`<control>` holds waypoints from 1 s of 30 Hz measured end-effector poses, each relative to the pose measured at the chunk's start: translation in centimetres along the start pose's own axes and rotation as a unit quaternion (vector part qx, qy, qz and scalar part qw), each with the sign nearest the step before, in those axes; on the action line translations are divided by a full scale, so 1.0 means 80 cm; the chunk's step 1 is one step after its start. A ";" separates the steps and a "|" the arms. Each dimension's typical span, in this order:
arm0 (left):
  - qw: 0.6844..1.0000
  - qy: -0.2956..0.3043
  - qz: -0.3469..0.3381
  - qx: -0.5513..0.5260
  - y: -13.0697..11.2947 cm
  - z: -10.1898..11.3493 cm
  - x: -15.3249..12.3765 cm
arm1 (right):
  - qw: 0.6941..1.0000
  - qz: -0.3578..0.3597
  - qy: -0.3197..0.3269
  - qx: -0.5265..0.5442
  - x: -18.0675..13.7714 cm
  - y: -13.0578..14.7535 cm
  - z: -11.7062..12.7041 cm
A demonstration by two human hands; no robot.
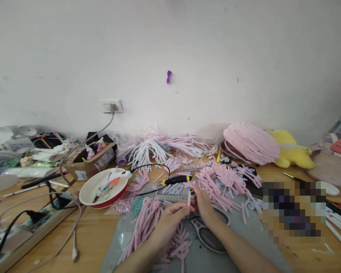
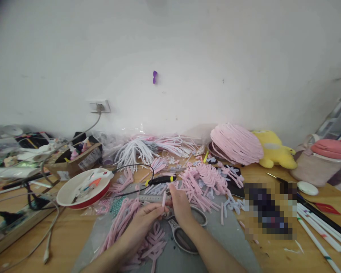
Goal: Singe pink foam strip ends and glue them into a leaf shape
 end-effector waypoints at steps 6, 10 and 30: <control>1.000 -0.023 0.006 0.014 0.003 0.005 0.002 | 0.998 0.036 -0.027 -0.036 -0.001 0.005 0.005; 1.000 -0.021 0.000 0.017 0.003 0.004 0.003 | 0.996 0.059 -0.046 -0.040 -0.003 0.007 0.007; 0.997 -0.028 -0.001 -0.065 0.015 0.011 0.012 | 0.998 -0.022 -0.005 0.056 0.003 -0.026 -0.008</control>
Point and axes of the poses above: each hand's wrist, its own x-axis towards the middle knuckle, its own z-axis out of the back of the hand, y = z × x, the point moved 9 cm from there along x, towards the middle knuckle, and after that the axes turned 11 degrees about z, right-handed, at the moved point
